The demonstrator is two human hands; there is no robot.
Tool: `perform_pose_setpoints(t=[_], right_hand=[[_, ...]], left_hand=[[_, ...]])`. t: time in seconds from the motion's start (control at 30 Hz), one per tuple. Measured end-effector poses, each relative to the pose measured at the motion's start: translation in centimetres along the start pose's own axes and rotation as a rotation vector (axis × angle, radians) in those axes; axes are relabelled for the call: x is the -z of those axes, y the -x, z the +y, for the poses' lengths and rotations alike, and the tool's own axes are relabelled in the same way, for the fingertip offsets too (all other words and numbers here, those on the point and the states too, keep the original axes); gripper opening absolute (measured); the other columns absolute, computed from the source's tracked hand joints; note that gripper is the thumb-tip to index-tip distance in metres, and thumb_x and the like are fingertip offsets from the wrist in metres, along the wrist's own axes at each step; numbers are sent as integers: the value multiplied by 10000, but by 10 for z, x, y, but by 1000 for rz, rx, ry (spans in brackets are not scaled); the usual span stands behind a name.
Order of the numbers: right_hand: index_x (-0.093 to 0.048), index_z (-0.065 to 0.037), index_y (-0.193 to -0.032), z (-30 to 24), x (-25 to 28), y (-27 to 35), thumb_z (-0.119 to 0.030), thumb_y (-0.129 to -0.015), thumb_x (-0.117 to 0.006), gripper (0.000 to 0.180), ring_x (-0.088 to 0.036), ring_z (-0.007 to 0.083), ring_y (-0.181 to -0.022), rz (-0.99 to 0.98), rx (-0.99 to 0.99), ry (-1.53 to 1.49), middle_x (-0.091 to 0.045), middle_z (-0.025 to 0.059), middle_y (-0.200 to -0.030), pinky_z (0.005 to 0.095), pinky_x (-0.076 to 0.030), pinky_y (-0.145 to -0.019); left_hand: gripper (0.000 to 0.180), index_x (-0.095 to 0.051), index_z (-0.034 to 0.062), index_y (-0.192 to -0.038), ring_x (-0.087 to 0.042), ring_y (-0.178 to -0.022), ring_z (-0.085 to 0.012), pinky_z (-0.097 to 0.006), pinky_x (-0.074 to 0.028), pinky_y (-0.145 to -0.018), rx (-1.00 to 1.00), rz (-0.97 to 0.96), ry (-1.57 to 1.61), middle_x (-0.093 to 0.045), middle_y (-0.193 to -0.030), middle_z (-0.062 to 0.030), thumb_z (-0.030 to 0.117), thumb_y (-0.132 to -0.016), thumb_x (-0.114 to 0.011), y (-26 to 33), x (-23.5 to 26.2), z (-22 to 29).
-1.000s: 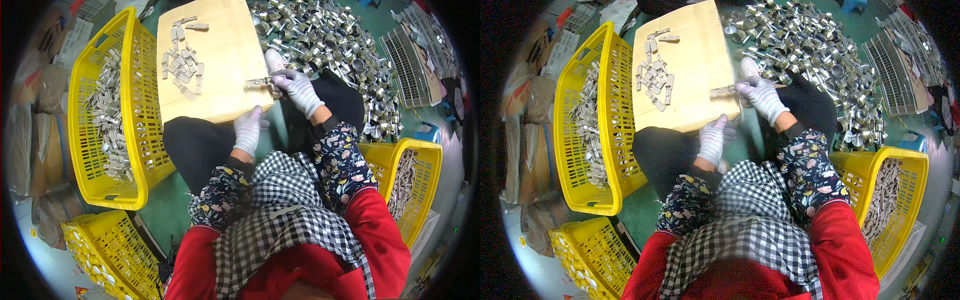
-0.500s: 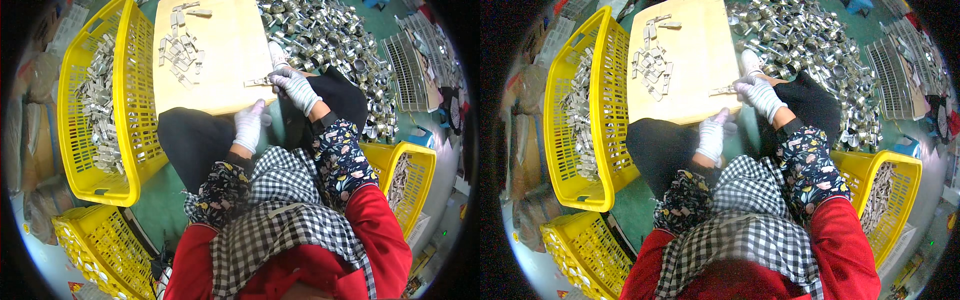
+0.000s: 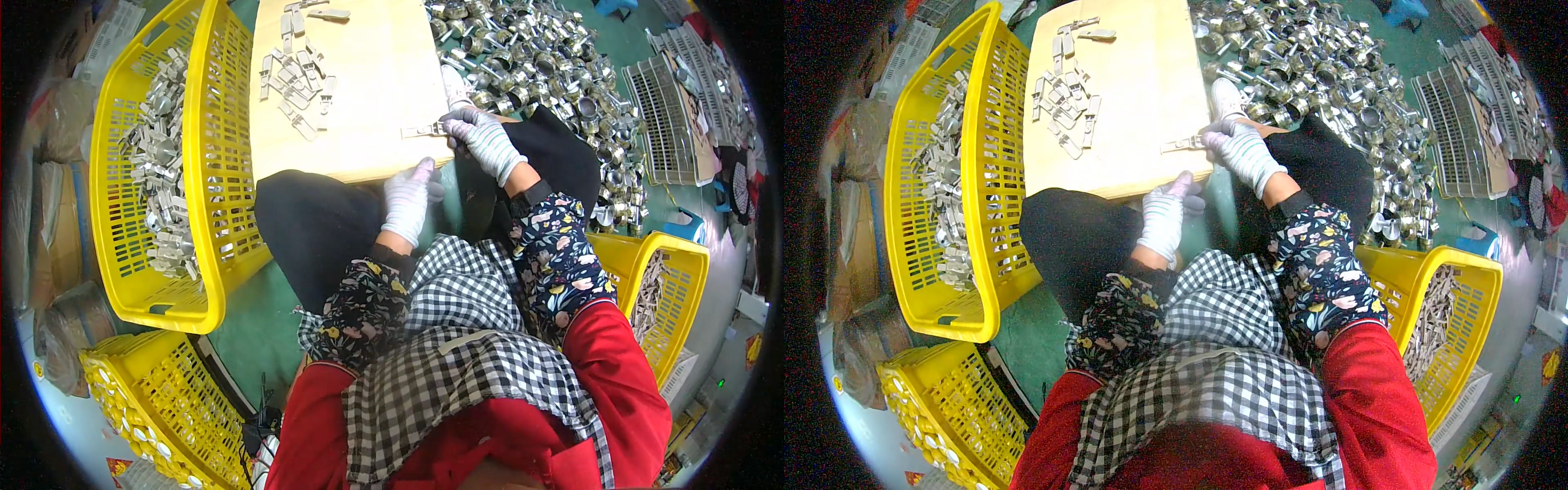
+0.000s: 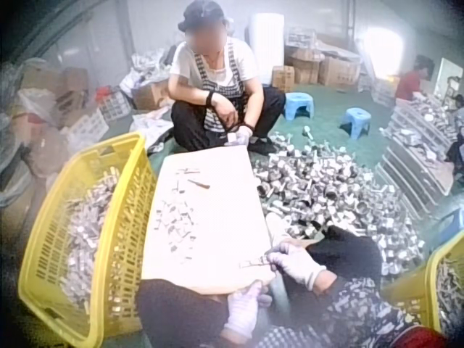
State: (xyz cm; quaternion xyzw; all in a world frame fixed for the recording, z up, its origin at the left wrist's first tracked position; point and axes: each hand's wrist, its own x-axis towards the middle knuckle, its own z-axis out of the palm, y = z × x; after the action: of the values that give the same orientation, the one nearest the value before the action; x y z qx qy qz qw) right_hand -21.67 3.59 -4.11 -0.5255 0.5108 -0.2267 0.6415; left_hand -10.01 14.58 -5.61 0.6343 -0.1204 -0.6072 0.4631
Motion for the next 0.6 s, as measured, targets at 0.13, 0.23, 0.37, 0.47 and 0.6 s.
perform_pose_setpoints(t=[0.13, 0.23, 0.37, 0.47, 0.6], right_hand=[[-558, -12, -879, 3, 2, -2, -160, -784, -591, 178, -482, 89, -552, 56, 93, 169, -552, 34, -661, 211, -402, -494], [-542, 6, -851, 5, 2, -7, -172, -737, -640, 233, -489, 107, -610, 177, 157, 383, -557, 47, -696, 238, -423, -555], [-523, 13, -840, 19, 5, -14, -168, -704, -674, 271, -489, 111, -627, 228, 160, 453, -553, 52, -698, 245, -428, -571], [-513, -5, -1057, -13, 6, 4, -421, -685, -639, 572, -593, 276, -841, 223, 112, 685, -608, 178, -906, 332, -453, -747], [-494, -59, -1119, -63, -1, 11, -363, -766, -573, 473, -583, 333, -847, 416, 382, 741, -595, 191, -945, 367, -461, -743]], left_hand=[[332, -601, -17, -861, -554, -491, -172, -280, -444, -467, -1, -5, 11, -606, -626, -114, 308, -799, -581, 0, -2, -1], [318, -601, -19, -859, -552, -495, -166, -273, -442, -475, -37, 12, 41, -605, -620, -114, 293, -801, -582, -1, -3, -2], [314, -605, -18, -860, -544, -501, -163, -263, -434, -490, -45, 22, -6, -605, -614, -109, 289, -799, -583, 1, -6, 4], [309, -612, -14, -846, -547, -509, -161, -262, -431, -504, -45, 25, 33, -609, -619, -108, 290, -797, -583, -3, -1, -3], [319, -622, -16, -778, -551, -497, -161, -259, -433, -502, -78, 5, 83, -608, -616, -108, 297, -804, -567, -4, -8, -10]])
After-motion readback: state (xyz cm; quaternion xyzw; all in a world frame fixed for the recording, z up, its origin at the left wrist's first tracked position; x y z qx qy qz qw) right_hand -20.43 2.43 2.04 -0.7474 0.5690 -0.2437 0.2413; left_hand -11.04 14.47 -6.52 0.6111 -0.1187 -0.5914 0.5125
